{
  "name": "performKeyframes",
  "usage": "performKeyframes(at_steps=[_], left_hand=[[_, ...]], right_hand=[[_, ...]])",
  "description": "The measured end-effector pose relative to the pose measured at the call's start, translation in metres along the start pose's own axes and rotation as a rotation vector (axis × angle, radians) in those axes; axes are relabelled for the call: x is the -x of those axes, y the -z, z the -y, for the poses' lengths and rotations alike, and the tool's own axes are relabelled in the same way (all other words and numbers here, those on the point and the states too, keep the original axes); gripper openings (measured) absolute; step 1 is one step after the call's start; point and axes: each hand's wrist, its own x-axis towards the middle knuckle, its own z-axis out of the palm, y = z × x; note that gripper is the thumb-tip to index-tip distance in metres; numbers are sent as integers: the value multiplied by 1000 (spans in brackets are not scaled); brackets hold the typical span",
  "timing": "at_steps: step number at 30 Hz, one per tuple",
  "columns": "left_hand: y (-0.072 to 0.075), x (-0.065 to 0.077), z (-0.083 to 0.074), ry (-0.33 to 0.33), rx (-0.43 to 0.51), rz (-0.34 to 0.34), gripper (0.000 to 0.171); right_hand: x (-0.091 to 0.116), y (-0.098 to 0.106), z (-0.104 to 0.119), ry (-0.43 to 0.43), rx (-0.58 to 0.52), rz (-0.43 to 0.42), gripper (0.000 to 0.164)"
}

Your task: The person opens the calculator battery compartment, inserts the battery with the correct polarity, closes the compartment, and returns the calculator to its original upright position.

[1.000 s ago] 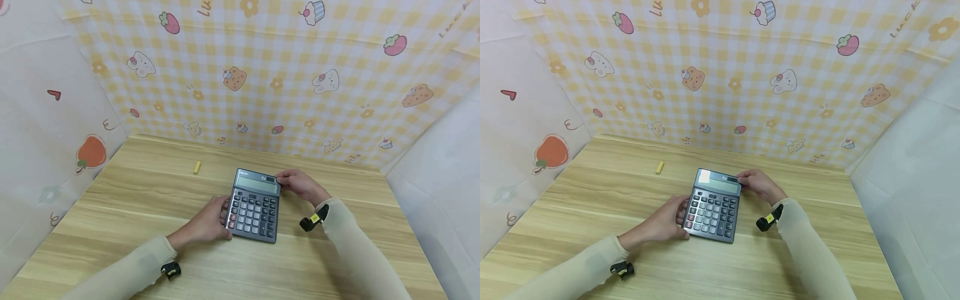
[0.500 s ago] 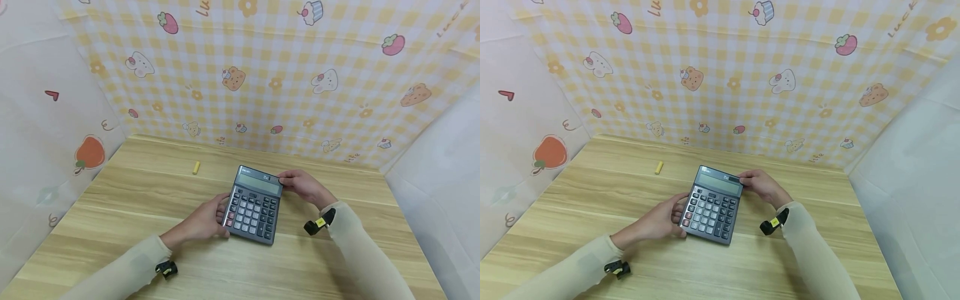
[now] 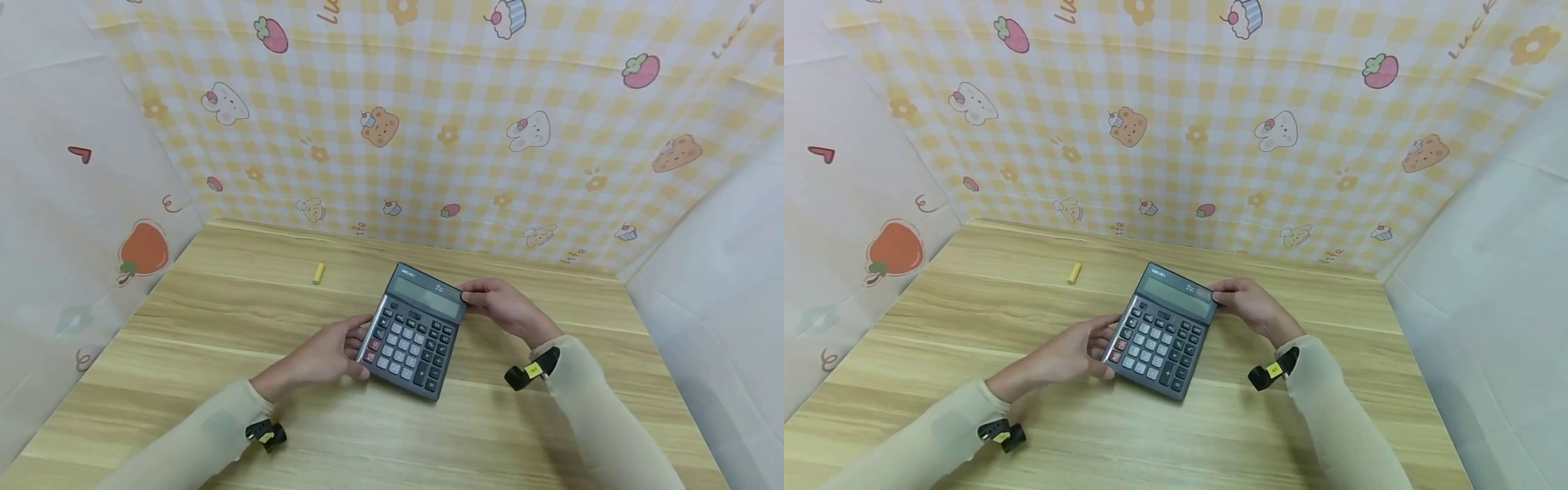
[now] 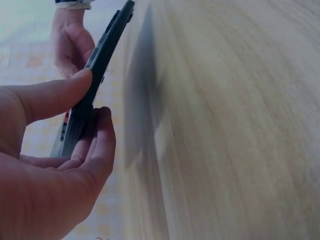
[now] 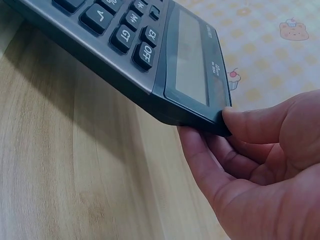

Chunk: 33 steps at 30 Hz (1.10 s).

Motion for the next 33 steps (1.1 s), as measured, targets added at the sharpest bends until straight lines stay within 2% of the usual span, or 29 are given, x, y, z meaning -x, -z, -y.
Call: performKeyframes(at_steps=[5, 10, 14, 25, 33], left_hand=[[4, 0, 0, 15, 53, 24, 103], [6, -1, 0, -16, 129, 62, 100], [7, -3, 0, -41, 180, 64, 100], [13, -1, -3, -64, 197, 53, 93], [17, 1, -3, -123, 208, 88, 90]], right_hand=[[2, 1, 0, 18, -8, 6, 37], [3, 1, 2, 40, -30, -5, 36], [5, 3, 2, 61, -45, -6, 36], [9, 8, 2, 145, -123, -11, 36], [8, 8, -2, 196, -202, -31, 30]])
